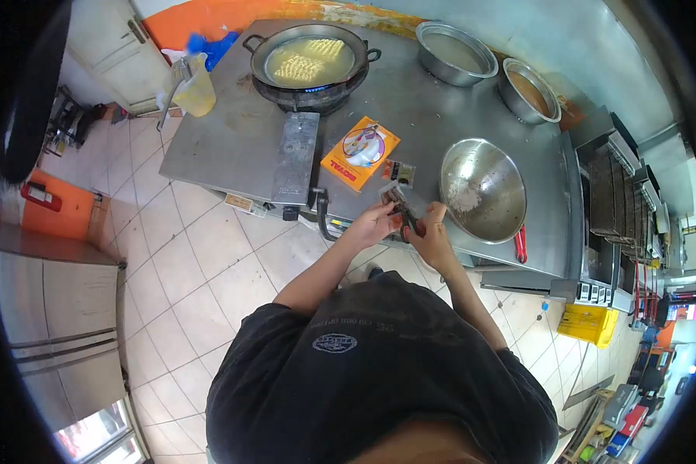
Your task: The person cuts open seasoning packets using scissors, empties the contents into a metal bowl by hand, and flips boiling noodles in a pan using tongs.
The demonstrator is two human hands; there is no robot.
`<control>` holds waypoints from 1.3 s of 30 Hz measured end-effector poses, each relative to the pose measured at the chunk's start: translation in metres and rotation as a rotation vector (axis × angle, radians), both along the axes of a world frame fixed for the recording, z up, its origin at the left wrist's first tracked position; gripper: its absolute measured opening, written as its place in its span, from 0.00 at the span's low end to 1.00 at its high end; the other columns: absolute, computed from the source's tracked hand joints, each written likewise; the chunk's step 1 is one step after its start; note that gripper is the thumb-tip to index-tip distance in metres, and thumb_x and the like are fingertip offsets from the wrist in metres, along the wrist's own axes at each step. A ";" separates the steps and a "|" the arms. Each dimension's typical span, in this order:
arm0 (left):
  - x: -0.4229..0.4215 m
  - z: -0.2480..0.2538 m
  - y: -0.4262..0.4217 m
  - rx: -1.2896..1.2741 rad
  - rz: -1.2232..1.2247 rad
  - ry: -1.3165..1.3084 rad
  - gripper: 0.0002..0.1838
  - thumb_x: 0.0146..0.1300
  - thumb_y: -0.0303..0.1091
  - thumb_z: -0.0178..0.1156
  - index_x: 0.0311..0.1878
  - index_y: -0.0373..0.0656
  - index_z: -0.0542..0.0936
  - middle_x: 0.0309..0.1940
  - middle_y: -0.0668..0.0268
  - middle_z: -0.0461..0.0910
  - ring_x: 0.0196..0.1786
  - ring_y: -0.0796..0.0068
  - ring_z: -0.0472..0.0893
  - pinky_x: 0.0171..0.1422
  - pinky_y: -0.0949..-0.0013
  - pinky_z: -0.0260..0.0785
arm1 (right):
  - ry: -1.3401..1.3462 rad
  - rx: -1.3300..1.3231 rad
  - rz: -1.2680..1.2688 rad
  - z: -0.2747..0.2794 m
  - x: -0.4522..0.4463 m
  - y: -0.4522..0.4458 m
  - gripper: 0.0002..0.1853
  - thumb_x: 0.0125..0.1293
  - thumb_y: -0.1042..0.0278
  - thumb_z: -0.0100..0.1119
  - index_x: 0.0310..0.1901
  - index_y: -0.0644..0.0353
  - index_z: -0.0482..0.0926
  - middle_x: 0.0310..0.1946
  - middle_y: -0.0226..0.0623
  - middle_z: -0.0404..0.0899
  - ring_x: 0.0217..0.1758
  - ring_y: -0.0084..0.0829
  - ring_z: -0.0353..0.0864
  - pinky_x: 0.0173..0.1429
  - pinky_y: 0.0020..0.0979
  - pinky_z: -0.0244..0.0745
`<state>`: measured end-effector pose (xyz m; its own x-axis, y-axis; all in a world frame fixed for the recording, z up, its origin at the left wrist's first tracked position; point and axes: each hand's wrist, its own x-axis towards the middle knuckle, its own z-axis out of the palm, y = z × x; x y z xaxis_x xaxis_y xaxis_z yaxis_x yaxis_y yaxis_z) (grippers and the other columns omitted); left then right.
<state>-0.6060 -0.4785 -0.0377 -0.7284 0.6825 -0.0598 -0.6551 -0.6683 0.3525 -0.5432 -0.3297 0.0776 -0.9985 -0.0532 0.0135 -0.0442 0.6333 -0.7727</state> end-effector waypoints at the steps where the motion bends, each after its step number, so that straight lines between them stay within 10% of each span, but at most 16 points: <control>1: 0.000 -0.001 0.001 0.000 0.008 -0.008 0.16 0.68 0.37 0.48 0.57 0.48 0.67 0.53 0.66 0.72 0.55 0.69 0.72 0.58 0.60 0.64 | -0.019 -0.014 -0.010 0.003 0.000 -0.002 0.27 0.54 0.73 0.60 0.47 0.63 0.51 0.16 0.37 0.67 0.18 0.30 0.68 0.26 0.32 0.62; 30: -0.005 -0.017 -0.006 -0.012 -0.033 -0.090 0.11 0.66 0.37 0.51 0.50 0.47 0.71 0.44 0.69 0.76 0.45 0.75 0.75 0.52 0.66 0.66 | -0.104 -0.144 0.004 -0.025 -0.037 0.005 0.29 0.57 0.72 0.60 0.48 0.60 0.47 0.15 0.34 0.66 0.18 0.22 0.67 0.21 0.29 0.60; 39: -0.010 0.010 -0.056 -0.103 0.192 -0.071 0.11 0.65 0.38 0.53 0.49 0.51 0.72 0.43 0.70 0.77 0.46 0.70 0.77 0.48 0.64 0.66 | -0.126 0.497 -0.003 -0.056 -0.042 0.015 0.16 0.51 0.62 0.62 0.37 0.66 0.75 0.34 0.50 0.80 0.40 0.50 0.79 0.45 0.43 0.73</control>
<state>-0.6159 -0.5341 -0.0280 -0.8357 0.5197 -0.1776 -0.5451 -0.7456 0.3833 -0.5849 -0.3142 0.0218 -0.9909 -0.0199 -0.1327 0.0319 0.9255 -0.3774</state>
